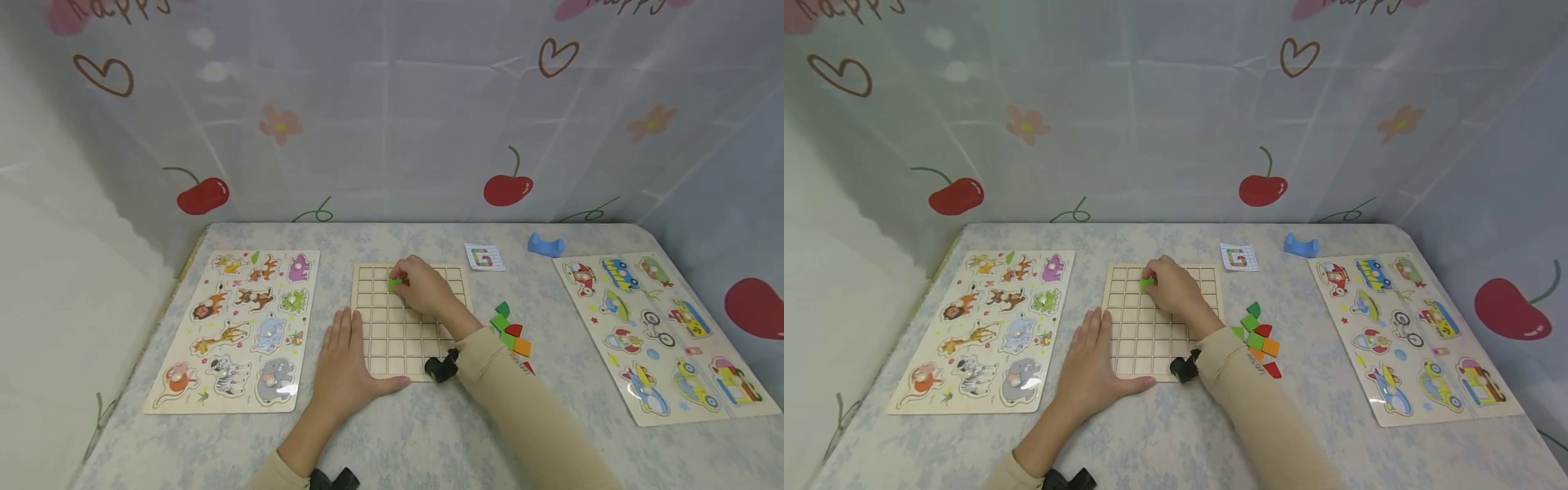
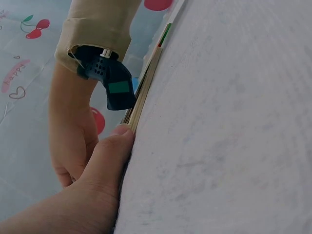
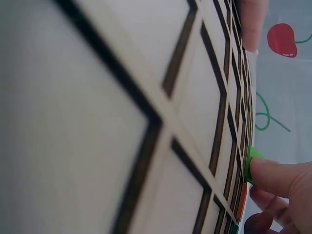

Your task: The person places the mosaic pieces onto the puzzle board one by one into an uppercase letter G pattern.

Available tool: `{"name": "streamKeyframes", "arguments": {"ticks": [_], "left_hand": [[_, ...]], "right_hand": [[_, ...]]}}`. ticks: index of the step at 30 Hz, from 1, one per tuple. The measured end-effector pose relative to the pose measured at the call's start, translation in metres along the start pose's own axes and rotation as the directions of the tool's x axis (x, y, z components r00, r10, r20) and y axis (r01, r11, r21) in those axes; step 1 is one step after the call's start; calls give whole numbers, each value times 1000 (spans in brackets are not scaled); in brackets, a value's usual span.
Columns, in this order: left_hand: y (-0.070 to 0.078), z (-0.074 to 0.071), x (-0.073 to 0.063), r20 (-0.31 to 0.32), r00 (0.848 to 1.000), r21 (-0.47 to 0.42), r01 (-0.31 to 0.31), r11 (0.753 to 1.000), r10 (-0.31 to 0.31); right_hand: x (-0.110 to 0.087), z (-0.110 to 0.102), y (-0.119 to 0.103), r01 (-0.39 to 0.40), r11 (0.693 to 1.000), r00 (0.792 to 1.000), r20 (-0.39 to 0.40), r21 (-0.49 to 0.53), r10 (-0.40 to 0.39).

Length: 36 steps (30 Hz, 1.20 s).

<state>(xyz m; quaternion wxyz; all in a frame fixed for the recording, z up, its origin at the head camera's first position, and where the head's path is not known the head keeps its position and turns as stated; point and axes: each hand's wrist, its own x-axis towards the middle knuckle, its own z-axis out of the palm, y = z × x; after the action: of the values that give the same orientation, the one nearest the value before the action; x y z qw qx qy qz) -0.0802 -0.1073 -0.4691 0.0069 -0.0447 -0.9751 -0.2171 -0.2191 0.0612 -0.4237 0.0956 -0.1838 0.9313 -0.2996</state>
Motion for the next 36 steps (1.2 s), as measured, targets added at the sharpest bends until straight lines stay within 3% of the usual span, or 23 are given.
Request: {"name": "streamKeyframes", "arguments": {"ticks": [5,11,17,21,27,31,36], "left_hand": [[1,-1,0,4,1000,3,1,1000,-1],[1,0,0,7,1000,-10,9,1000,-9],[0,2,0,4,1000,-17,12,1000,-12],[0,2,1,8,1000,-12,11,1000,-11],[0,1,1,19,1000,-23,14,1000,-14],[0,0,0,24,1000,-22,14,1000,-13],[0,0,0,26,1000,-14,14,1000,-13]], "right_hand": [[-5,-2,-2,4,995,999,38,-102,0],[-19,-13,-2,6,993,999,47,-121,0],[-43,-38,21,-100,989,995,13,-112,102],[-61,-61,41,-241,957,970,-26,-160,240],[-83,-86,69,-406,879,910,-20,-251,415],[-93,-91,82,-446,843,884,-3,-300,467],[-97,-89,92,-450,838,881,4,-309,474]]}}
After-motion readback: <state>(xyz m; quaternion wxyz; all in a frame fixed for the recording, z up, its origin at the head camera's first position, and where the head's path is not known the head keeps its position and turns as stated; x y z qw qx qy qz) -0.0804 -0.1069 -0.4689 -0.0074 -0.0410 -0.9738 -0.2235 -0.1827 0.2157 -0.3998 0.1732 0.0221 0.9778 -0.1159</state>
